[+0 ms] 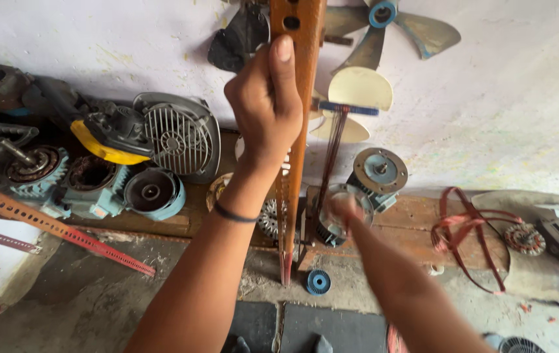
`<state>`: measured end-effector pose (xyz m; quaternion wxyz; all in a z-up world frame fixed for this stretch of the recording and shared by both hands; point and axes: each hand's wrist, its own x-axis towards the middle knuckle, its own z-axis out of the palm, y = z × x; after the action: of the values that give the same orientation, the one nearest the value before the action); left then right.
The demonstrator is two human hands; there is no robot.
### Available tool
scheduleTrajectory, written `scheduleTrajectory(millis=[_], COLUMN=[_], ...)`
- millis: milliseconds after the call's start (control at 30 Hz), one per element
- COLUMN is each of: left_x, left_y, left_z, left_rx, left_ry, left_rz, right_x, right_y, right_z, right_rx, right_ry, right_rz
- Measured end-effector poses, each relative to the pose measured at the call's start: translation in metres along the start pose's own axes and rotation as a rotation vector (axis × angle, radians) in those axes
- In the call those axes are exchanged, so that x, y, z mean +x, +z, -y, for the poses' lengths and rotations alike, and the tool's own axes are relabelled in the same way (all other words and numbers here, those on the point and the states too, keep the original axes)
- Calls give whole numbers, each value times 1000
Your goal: The person winds a long copper wire around a vertical metal rack using both hands. They repeatedly loop the wire around the rack's frame and a small blue pulley, then pull and reposition the wire to continue winding. The process is continuous and repetitive throughout the clip.
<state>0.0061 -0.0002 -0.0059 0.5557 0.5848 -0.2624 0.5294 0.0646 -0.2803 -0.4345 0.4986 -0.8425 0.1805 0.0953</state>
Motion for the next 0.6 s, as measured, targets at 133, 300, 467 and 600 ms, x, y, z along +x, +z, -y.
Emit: scheduleTrajectory(millis=[133, 300, 467, 600], left_x=[-1, -2, 0, 0], left_y=[1, 0, 0, -1], left_z=[1, 6, 0, -4], left_rx=[-45, -73, -81, -85], left_ry=[-24, -51, -36, -37], left_rz=[26, 30, 11, 2], right_x=[-87, -173, -244, -304], right_y=[81, 79, -29, -133], right_z=[-92, -26, 161, 289], right_rx=[284, 95, 263, -156], right_ry=[385, 255, -330, -1020], right_rz=[223, 641, 852, 521])
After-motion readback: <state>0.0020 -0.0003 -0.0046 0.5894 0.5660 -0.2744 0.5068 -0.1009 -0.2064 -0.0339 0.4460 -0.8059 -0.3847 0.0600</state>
